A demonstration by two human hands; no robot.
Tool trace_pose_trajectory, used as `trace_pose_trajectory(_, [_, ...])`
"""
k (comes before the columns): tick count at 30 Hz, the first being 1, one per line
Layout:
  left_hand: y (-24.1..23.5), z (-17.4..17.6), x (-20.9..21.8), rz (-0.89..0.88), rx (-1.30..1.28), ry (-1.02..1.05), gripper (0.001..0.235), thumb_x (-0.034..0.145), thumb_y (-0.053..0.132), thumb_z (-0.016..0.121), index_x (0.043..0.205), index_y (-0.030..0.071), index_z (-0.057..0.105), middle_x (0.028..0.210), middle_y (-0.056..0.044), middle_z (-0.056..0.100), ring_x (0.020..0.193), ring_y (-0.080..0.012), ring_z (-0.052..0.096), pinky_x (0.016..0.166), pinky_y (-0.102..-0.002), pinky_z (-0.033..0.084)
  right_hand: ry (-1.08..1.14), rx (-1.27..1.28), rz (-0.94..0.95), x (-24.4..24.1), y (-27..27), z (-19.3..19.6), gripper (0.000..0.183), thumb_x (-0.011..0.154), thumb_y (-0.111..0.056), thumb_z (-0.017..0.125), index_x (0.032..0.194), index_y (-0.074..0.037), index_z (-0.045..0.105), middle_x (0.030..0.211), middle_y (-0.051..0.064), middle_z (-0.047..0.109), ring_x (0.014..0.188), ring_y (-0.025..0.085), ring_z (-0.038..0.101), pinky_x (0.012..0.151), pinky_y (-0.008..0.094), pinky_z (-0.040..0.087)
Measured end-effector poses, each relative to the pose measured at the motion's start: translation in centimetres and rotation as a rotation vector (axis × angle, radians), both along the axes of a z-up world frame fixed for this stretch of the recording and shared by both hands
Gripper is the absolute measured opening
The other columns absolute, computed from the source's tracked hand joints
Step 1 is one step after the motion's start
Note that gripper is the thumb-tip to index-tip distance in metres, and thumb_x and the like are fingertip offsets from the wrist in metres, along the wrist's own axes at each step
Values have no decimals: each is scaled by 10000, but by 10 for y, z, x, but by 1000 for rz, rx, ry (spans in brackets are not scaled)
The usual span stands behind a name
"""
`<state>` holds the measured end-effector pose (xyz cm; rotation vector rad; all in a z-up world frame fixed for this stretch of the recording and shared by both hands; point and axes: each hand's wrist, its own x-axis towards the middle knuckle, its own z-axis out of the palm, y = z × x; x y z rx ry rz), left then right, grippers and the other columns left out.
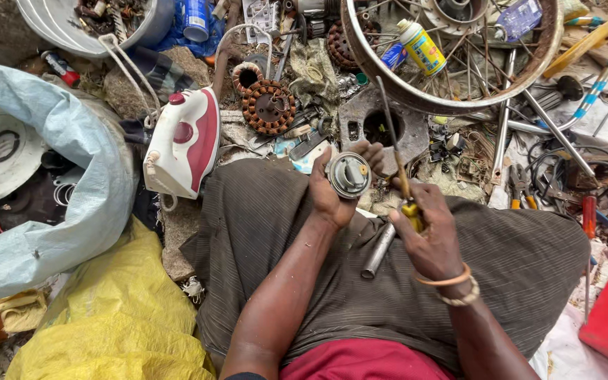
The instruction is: The person sits on the ground and uses a screwdriver and hammer to disassemble a small cylindrical electrical component. They pry open the casing, remove internal parts, and then use a hammer to crush a nearby metal can.
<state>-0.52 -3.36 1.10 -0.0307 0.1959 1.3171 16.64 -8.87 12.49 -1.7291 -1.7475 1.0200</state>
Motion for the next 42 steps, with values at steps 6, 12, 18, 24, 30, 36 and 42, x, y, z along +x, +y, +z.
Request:
trace_pose_trajectory(6, [5,8,-21,46,9,10,847,1023,666,463,1399,-90,534,1361,-302,613,1268,-401,626,1129,-515,512,235,-95,132,44,-32,14,481,929,-141,665,1400,-67,599,1135,78,709,858,113,736,646,234,649])
trace_pose_trajectory(12, [2,18,-24,13,128,83,746,1062,589,499,1383,-77,602,1282,-278,677,1172,-397,685,1030,-529,580,88,-201,39,58,-62,22,466,906,-142,669,1368,-96,631,1105,74,779,758,119,763,482,237,598])
trace_pose_trajectory(18, [1,14,-27,34,123,83,707,1085,542,506,1383,-93,597,1248,-266,693,1134,-375,706,1022,-508,601,74,-251,74,71,-64,14,446,950,-172,618,1385,-76,628,1123,78,791,711,94,710,482,219,535])
trace_pose_trajectory(24, [5,12,-26,66,126,89,690,1079,529,506,1374,-88,598,1251,-262,695,1138,-370,701,1029,-520,586,387,-303,3,71,-64,6,436,996,-152,568,1411,-23,596,1101,129,762,607,73,588,415,192,443])
trace_pose_trajectory(30, [6,11,-25,141,114,21,616,1093,490,540,1370,-55,612,1284,-250,684,1225,-369,670,1147,-529,525,427,-385,-89,62,-72,2,427,1002,-154,545,1404,-20,599,1053,154,764,581,94,613,382,199,441])
trace_pose_trajectory(36, [7,16,-23,184,201,51,382,1111,342,584,1304,14,617,1439,-236,585,1468,-353,504,1318,-497,407,663,-485,-200,41,-73,-3,446,1031,-203,510,1425,3,560,1016,181,728,555,106,591,361,188,406])
trace_pose_trajectory(42, [7,27,-25,86,286,-112,395,1087,368,547,1362,99,632,1596,-115,512,1513,-362,410,1201,-630,457,723,-523,-304,27,-71,1,442,1040,-215,506,1425,-6,568,973,175,712,515,97,556,338,182,366])
